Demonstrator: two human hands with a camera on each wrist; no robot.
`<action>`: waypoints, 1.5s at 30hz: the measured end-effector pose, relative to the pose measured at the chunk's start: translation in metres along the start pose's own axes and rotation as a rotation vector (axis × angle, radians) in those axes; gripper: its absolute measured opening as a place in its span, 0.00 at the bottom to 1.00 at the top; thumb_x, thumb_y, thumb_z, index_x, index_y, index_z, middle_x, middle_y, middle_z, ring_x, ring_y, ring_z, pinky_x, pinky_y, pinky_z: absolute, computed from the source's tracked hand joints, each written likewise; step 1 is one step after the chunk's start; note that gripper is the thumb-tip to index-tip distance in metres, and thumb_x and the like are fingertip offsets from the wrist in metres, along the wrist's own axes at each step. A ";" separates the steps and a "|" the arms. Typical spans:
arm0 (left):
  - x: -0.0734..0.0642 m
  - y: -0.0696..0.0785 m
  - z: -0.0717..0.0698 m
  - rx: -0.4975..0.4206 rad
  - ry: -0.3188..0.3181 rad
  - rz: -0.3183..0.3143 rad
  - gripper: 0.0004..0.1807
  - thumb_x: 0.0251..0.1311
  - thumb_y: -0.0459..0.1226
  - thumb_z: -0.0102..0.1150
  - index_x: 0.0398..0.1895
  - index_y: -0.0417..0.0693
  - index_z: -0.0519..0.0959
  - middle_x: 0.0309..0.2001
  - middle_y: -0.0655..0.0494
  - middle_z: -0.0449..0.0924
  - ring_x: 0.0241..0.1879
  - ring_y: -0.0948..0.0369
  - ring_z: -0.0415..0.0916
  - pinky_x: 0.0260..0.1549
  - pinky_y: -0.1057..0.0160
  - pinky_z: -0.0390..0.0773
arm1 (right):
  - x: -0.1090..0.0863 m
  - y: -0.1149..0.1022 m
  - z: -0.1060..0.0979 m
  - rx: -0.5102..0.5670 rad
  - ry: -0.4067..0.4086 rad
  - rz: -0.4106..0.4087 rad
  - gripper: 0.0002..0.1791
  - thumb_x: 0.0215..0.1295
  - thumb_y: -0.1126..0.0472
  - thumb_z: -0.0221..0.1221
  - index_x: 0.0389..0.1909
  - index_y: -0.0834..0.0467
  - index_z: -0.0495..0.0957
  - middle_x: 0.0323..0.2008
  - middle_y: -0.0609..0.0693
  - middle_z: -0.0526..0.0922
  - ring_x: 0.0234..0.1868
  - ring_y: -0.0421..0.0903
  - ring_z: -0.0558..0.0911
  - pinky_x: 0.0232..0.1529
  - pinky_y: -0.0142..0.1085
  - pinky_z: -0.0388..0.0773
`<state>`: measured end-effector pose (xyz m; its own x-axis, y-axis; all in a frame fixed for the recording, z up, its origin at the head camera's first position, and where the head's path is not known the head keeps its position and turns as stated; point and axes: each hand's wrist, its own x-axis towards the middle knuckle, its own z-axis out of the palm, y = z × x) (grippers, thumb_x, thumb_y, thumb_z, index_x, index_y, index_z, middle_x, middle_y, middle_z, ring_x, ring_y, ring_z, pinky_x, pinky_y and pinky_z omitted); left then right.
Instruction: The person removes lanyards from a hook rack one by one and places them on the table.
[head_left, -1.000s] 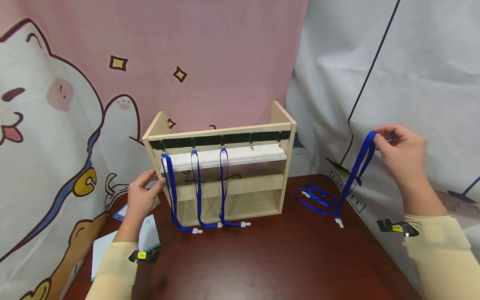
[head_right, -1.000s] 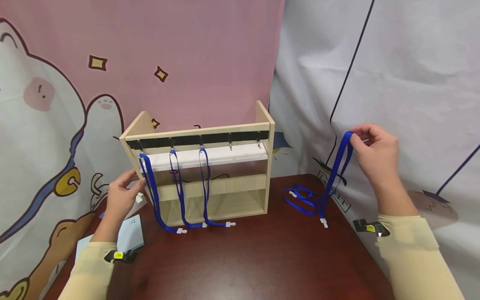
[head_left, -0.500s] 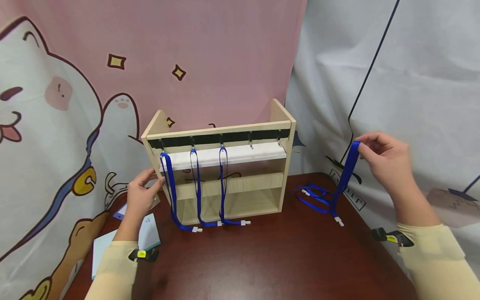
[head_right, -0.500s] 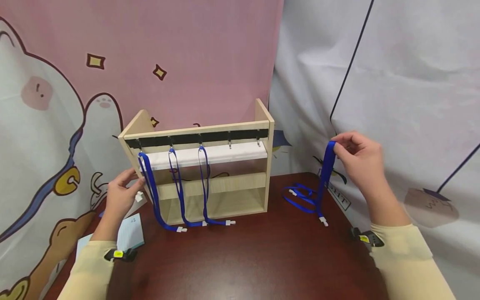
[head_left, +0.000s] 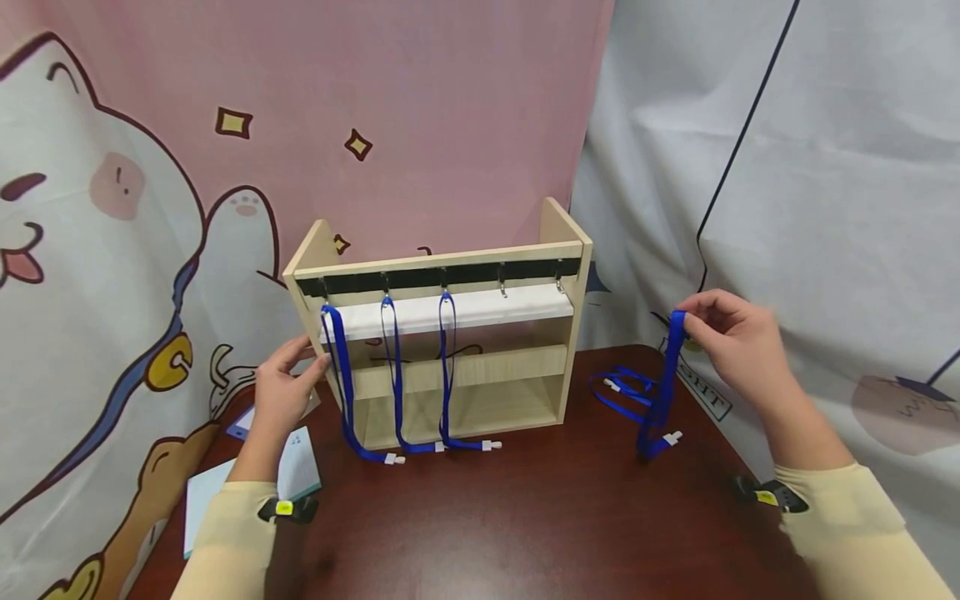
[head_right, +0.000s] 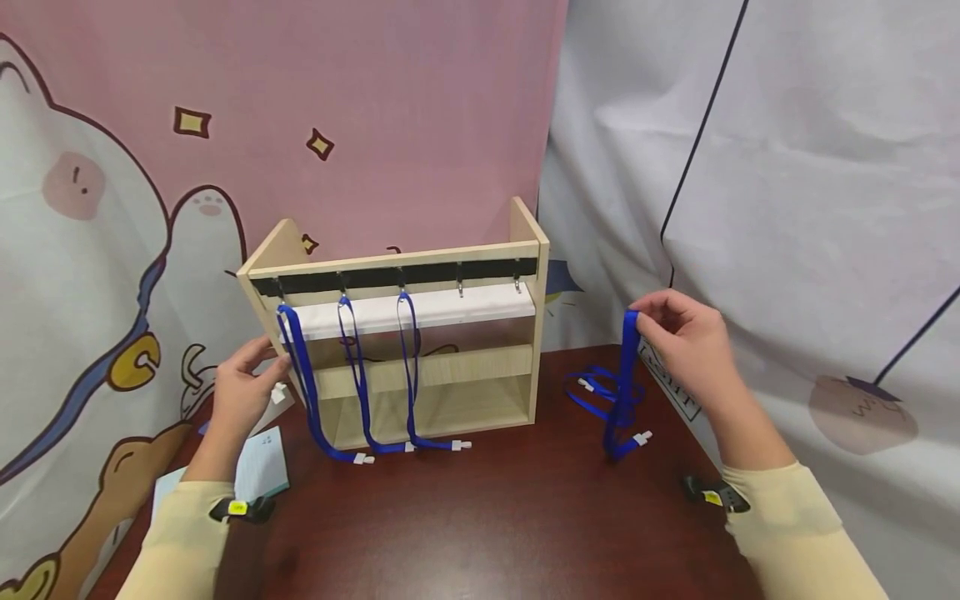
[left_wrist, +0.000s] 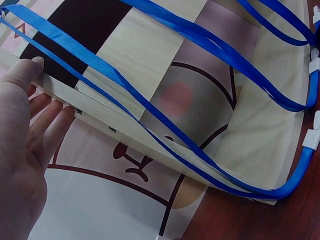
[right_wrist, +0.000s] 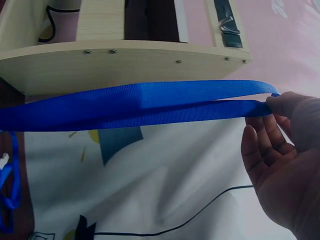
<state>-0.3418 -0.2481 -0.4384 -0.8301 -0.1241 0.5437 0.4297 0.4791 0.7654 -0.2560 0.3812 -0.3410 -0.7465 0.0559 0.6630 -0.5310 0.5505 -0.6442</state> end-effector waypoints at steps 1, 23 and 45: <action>0.000 0.000 0.000 0.000 -0.002 0.001 0.27 0.74 0.38 0.73 0.75 0.54 0.83 0.65 0.49 0.86 0.58 0.66 0.81 0.44 0.78 0.81 | -0.002 0.001 0.001 -0.006 -0.006 0.007 0.05 0.75 0.74 0.66 0.47 0.67 0.88 0.30 0.49 0.86 0.29 0.35 0.82 0.31 0.22 0.77; 0.000 -0.004 0.000 0.014 0.004 0.020 0.25 0.76 0.42 0.72 0.73 0.55 0.84 0.64 0.51 0.87 0.59 0.64 0.82 0.46 0.76 0.82 | -0.036 0.038 -0.007 -0.172 -0.114 0.091 0.03 0.79 0.66 0.67 0.48 0.60 0.88 0.35 0.47 0.89 0.29 0.38 0.80 0.26 0.28 0.74; 0.000 0.000 0.000 -0.014 0.003 0.013 0.26 0.74 0.37 0.74 0.73 0.51 0.84 0.64 0.49 0.86 0.57 0.69 0.80 0.44 0.78 0.81 | -0.075 0.099 -0.009 -0.350 -0.218 0.135 0.04 0.78 0.63 0.69 0.47 0.57 0.91 0.36 0.50 0.92 0.32 0.33 0.82 0.28 0.28 0.74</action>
<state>-0.3421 -0.2482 -0.4383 -0.8232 -0.1204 0.5548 0.4457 0.4683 0.7629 -0.2489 0.4395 -0.4510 -0.8871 -0.0096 0.4614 -0.2826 0.8018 -0.5265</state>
